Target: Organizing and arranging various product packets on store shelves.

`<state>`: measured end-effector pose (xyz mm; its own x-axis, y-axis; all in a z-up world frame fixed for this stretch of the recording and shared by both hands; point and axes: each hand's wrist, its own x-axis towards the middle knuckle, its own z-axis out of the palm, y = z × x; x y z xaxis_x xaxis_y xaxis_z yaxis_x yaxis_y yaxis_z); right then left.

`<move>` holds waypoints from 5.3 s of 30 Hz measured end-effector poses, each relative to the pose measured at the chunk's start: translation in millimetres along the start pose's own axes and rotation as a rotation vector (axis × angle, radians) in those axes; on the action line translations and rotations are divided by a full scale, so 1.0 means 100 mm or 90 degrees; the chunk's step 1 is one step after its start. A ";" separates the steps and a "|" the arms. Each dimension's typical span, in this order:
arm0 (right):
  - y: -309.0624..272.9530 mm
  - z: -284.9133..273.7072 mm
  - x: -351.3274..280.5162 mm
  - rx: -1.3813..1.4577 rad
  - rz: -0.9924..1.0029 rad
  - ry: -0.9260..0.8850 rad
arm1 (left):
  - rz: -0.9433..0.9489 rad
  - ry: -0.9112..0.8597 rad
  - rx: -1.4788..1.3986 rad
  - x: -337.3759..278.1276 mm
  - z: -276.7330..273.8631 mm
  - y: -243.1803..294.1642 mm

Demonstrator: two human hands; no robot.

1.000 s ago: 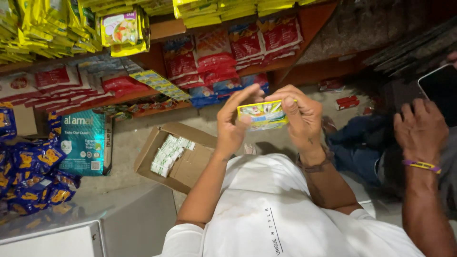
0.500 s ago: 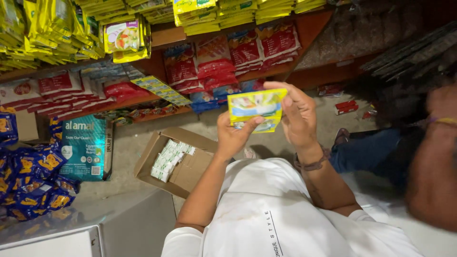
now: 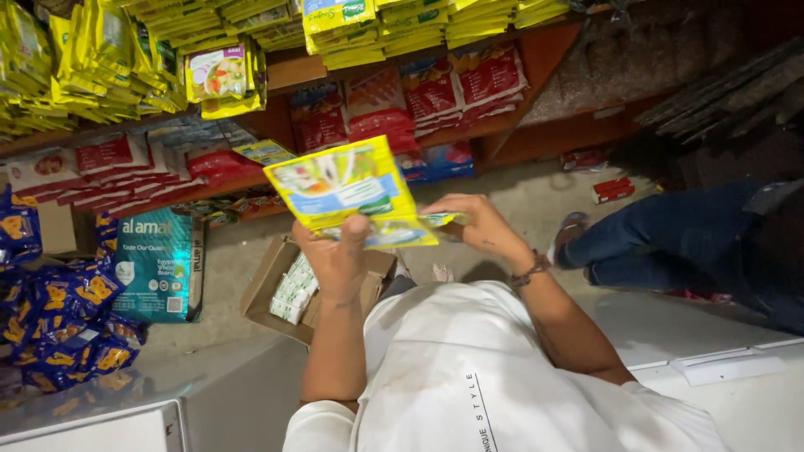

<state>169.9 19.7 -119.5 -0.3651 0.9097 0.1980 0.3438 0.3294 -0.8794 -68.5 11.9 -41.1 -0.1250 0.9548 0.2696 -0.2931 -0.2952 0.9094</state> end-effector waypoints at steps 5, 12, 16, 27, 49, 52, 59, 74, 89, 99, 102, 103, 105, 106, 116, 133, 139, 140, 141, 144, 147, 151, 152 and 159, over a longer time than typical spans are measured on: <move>0.35 0.13 -0.06 0.274 0.044 0.099 | -0.032 -0.052 -0.078 0.00 -0.03 0.11; 0.52 0.01 0.01 0.430 0.085 0.190 | -0.092 -0.122 -0.042 -0.08 -0.07 -0.02; 0.34 -0.10 0.02 0.384 0.045 0.231 | -0.116 -0.169 -0.020 -0.12 0.04 -0.02; -0.24 -0.15 0.04 0.368 0.002 0.320 | 0.050 -0.238 0.349 -0.03 0.39 -0.14; -0.25 0.21 0.00 0.523 0.119 0.344 | -0.105 -0.224 0.265 -0.15 -0.09 -0.90; -0.26 0.08 -0.07 0.488 0.092 0.308 | -0.106 -0.232 0.221 -0.15 -0.06 -0.95; -0.24 -0.61 -0.29 0.520 0.139 0.265 | -0.043 -0.391 0.164 0.20 0.53 -0.89; 0.40 -1.57 -1.37 0.216 0.280 0.384 | 0.147 -0.632 0.213 0.12 1.95 -1.33; -0.05 -1.88 -1.16 0.081 0.219 0.220 | 0.209 -0.665 0.355 -0.11 1.91 -1.36; -0.46 -1.64 -0.72 0.127 0.152 0.198 | 0.297 -0.620 0.337 0.01 1.44 -1.34; -0.47 -1.66 -0.62 0.165 0.129 0.189 | 0.325 -0.617 0.333 0.04 1.41 -1.40; -0.45 -1.65 -0.60 0.168 0.127 0.184 | 0.337 -0.618 0.340 0.04 1.38 -1.42; -0.39 -1.64 -0.53 0.174 0.125 0.172 | 0.345 -0.615 0.351 0.04 1.35 -1.49; -0.36 -1.64 -0.49 0.156 0.113 0.177 | 0.355 -0.609 0.362 0.06 1.35 -1.53; -0.19 -1.69 -0.22 0.069 0.087 0.179 | 0.402 -0.573 0.381 0.14 1.38 -1.71; -0.46 -1.72 -0.31 -0.031 -0.054 0.059 | 0.384 -0.572 0.448 -0.17 1.38 -1.39; -0.46 -1.56 -0.47 -0.036 -0.084 0.072 | 0.326 -0.560 0.493 -0.40 1.29 -1.48; -0.45 -1.54 -0.48 -0.028 -0.091 0.071 | 0.312 -0.562 0.509 -0.43 1.27 -1.49; -0.46 -1.51 -0.49 -0.025 -0.098 0.069 | 0.314 -0.558 0.516 -0.44 1.27 -1.40; -0.50 -1.46 -0.48 -0.023 -0.098 0.071 | 0.309 -0.543 0.528 -0.41 1.28 -1.16; -0.55 -1.44 -0.46 -0.030 -0.092 0.111 | 0.300 -0.512 0.492 -0.39 1.28 -1.04; -0.60 -1.42 -0.42 -0.042 -0.100 0.132 | 0.255 -0.500 0.466 -0.44 1.18 -1.10; -0.60 -1.42 -0.39 -0.026 -0.109 0.126 | 0.245 -0.503 0.464 -0.44 1.16 -1.13; -0.55 -1.43 -0.40 -0.032 -0.097 0.079 | 0.217 -0.508 0.439 -0.49 1.25 -1.12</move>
<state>289.3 0.9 -16.9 -0.3081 0.8713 0.3820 0.3372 0.4754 -0.8126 88.7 2.7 -116.1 0.6210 0.6487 0.4400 0.2617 -0.7007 0.6637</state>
